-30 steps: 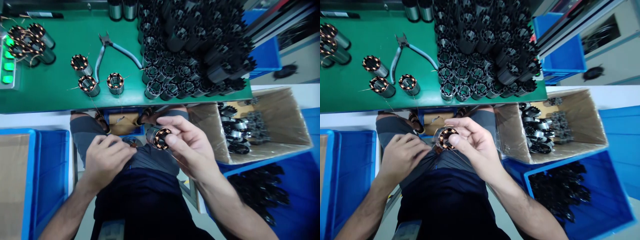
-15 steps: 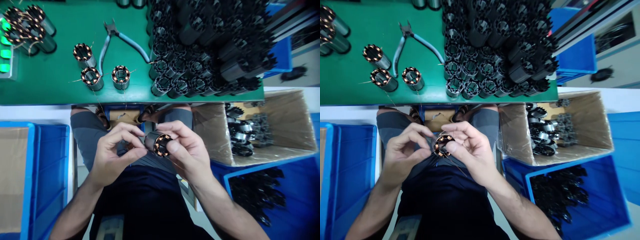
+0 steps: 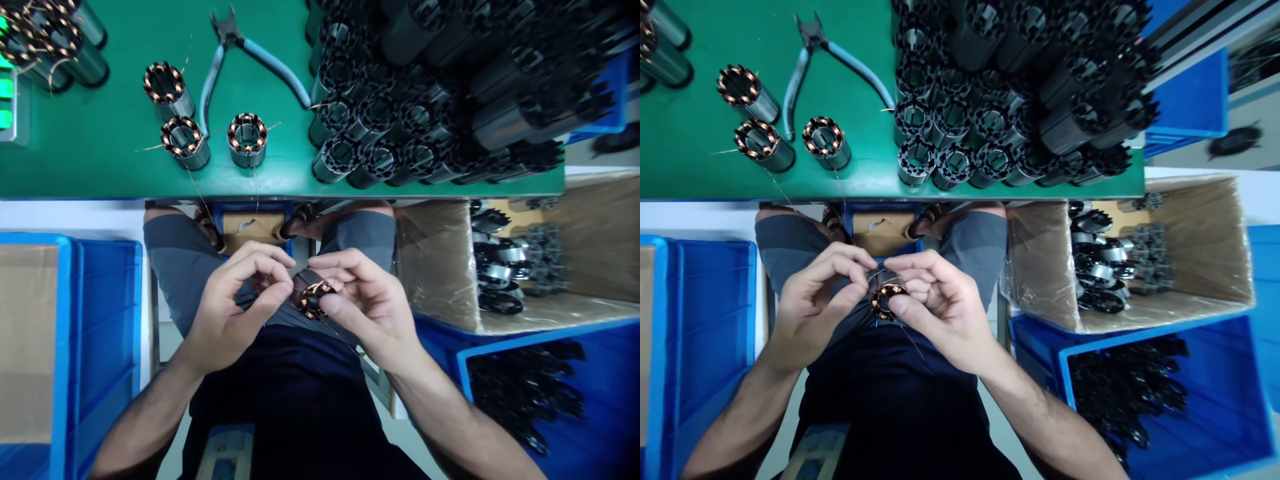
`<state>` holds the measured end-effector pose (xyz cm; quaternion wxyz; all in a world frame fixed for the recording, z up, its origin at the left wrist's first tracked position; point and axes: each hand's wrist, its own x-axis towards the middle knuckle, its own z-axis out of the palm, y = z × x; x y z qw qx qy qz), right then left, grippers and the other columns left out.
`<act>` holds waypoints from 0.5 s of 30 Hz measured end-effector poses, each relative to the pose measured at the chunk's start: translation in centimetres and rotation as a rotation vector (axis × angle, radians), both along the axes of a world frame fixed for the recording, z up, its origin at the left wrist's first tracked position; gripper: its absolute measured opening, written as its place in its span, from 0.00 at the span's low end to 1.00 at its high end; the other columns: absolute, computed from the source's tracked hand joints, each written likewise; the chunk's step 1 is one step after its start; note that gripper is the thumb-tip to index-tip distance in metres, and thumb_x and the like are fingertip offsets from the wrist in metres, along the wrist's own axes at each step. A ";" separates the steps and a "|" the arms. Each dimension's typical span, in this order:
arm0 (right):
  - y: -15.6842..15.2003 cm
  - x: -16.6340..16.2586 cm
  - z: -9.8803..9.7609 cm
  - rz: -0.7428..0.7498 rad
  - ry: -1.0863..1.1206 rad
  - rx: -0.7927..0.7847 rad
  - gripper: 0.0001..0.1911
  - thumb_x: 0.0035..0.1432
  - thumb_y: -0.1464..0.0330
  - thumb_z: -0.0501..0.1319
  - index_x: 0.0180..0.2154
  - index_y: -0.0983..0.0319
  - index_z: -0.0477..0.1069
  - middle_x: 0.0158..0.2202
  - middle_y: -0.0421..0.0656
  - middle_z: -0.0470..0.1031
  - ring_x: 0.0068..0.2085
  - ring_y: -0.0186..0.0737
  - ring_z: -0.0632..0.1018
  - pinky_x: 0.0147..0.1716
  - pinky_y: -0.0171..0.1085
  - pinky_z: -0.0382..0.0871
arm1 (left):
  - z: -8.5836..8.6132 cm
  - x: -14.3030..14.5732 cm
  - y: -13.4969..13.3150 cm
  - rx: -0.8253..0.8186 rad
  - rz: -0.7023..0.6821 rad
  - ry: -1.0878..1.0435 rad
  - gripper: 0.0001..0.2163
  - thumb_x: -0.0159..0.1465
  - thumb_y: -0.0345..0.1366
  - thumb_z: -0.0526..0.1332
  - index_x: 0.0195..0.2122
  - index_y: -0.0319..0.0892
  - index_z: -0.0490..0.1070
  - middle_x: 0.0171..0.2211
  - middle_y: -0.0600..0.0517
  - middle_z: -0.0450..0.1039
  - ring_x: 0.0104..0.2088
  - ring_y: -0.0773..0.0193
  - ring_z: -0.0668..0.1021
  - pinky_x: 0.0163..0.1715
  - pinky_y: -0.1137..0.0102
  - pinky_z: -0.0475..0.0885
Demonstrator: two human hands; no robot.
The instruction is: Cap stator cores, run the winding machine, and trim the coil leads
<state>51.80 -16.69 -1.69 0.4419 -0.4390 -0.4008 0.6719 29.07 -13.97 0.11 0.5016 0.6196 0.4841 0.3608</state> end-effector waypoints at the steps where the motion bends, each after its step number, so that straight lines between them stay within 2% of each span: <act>1: -0.1 0.2 0.1 -0.007 0.035 -0.001 0.23 0.73 0.51 0.81 0.59 0.55 0.84 0.43 0.44 0.91 0.40 0.41 0.92 0.42 0.36 0.89 | -0.8 -0.2 -0.3 -0.030 0.012 0.001 0.08 0.80 0.37 0.69 0.42 0.46 0.84 0.53 0.43 0.88 0.52 0.54 0.88 0.49 0.63 0.85; 4: 0.0 0.5 0.5 -0.036 0.114 -0.002 0.24 0.73 0.50 0.80 0.61 0.53 0.82 0.46 0.44 0.93 0.42 0.42 0.93 0.44 0.37 0.90 | -2.7 -1.2 -1.0 -0.066 0.114 0.013 0.09 0.83 0.40 0.66 0.43 0.46 0.79 0.55 0.43 0.87 0.55 0.56 0.89 0.48 0.65 0.84; 5: 0.1 0.6 0.7 -0.045 0.107 -0.002 0.24 0.73 0.51 0.81 0.61 0.52 0.82 0.46 0.43 0.93 0.42 0.41 0.93 0.44 0.37 0.90 | -2.8 -1.5 -1.1 -0.027 0.143 0.033 0.07 0.83 0.42 0.68 0.47 0.47 0.78 0.57 0.44 0.87 0.57 0.55 0.88 0.51 0.64 0.84; 6: 0.3 0.5 0.8 -0.048 0.083 -0.004 0.24 0.72 0.53 0.82 0.61 0.52 0.82 0.46 0.43 0.93 0.42 0.40 0.93 0.44 0.36 0.90 | -2.6 -1.8 -1.2 0.034 0.145 0.058 0.09 0.81 0.45 0.73 0.51 0.49 0.78 0.60 0.44 0.86 0.60 0.54 0.88 0.55 0.62 0.85; 9: 0.7 0.1 0.7 -0.025 0.012 -0.023 0.26 0.70 0.53 0.84 0.61 0.54 0.80 0.45 0.42 0.91 0.42 0.39 0.92 0.44 0.34 0.89 | -0.7 -1.7 -1.1 0.280 -0.003 0.150 0.36 0.65 0.54 0.88 0.67 0.53 0.73 0.67 0.43 0.84 0.69 0.46 0.86 0.72 0.52 0.82; 10: 0.7 -0.2 0.6 -0.006 0.012 -0.028 0.28 0.70 0.53 0.84 0.62 0.54 0.80 0.44 0.42 0.90 0.42 0.39 0.91 0.45 0.34 0.90 | 0.0 -1.5 -1.1 0.342 -0.066 0.183 0.40 0.63 0.53 0.89 0.70 0.53 0.72 0.67 0.43 0.85 0.69 0.45 0.87 0.74 0.50 0.81; 12: 0.7 -0.6 0.3 0.029 0.038 -0.044 0.29 0.69 0.54 0.84 0.64 0.54 0.79 0.44 0.41 0.88 0.43 0.39 0.91 0.46 0.34 0.90 | 1.1 -0.9 -1.0 0.394 -0.132 0.233 0.37 0.69 0.47 0.86 0.74 0.53 0.71 0.64 0.44 0.88 0.65 0.47 0.91 0.73 0.52 0.84; 15: 0.4 -0.8 0.0 0.069 0.078 -0.049 0.30 0.68 0.59 0.85 0.65 0.54 0.79 0.43 0.39 0.86 0.43 0.38 0.91 0.47 0.34 0.90 | 1.4 -0.5 -1.0 0.363 -0.123 0.245 0.34 0.74 0.39 0.81 0.77 0.54 0.71 0.64 0.46 0.90 0.58 0.51 0.94 0.68 0.58 0.89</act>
